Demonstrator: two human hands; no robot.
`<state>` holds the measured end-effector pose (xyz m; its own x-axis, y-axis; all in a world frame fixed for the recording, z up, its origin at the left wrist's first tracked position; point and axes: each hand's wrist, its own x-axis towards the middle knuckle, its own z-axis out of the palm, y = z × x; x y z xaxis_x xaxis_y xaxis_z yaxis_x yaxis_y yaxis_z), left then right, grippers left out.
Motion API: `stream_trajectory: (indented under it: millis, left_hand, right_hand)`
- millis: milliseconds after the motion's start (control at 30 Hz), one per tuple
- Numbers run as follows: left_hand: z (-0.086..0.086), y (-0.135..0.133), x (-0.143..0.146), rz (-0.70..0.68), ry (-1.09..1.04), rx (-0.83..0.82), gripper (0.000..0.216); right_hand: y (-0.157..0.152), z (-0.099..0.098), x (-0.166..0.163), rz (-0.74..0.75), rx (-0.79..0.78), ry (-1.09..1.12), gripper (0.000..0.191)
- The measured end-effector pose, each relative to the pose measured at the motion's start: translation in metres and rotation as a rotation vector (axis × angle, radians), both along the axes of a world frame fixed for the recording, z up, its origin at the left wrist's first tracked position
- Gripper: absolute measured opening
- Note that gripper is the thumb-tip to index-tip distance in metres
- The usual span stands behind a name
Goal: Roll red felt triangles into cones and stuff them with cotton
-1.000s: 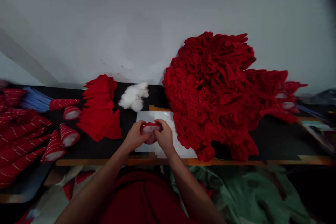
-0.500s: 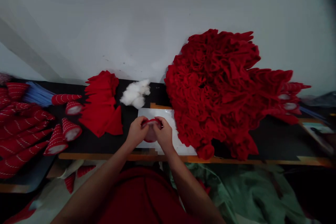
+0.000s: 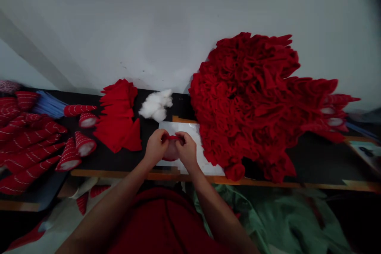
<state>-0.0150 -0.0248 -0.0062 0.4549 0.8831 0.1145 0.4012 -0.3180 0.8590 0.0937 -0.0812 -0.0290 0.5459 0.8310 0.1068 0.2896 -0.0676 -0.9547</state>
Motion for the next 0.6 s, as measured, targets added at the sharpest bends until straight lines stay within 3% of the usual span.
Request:
stream_trajectory:
  millis: [100,200,267,367,400,467,600]
  left_hand:
    - [0.0,0.004,-0.004,0.022,-0.22,-0.183,0.013]
    - [-0.004,0.01,-0.016,0.205,-0.497,-0.517,0.035]
    - [-0.007,0.009,-0.022,0.289,-0.552,-0.763,0.04]
    - [-0.007,0.0,-0.02,0.073,-0.713,-1.16,0.058]
    - [-0.006,-0.004,-0.016,0.007,-0.836,-1.224,0.061]
    - [-0.002,-0.007,-0.006,0.029,-1.043,-1.19,0.054]
    - [0.003,-0.001,0.011,0.159,-1.057,-1.169,0.036]
  right_hand:
    - [0.0,0.003,0.005,-0.063,0.012,0.106,0.024]
    - [0.003,0.009,0.011,-0.174,0.071,0.31,0.022]
    - [0.008,0.014,0.011,-0.224,0.133,0.45,0.022]
    - [0.015,0.02,0.002,-0.227,0.177,0.618,0.023]
    - [0.016,0.021,-0.002,-0.2,0.17,0.652,0.023]
    - [0.015,0.021,-0.01,-0.139,0.149,0.665,0.025]
    - [0.005,0.016,-0.021,-0.191,0.166,0.575,0.041]
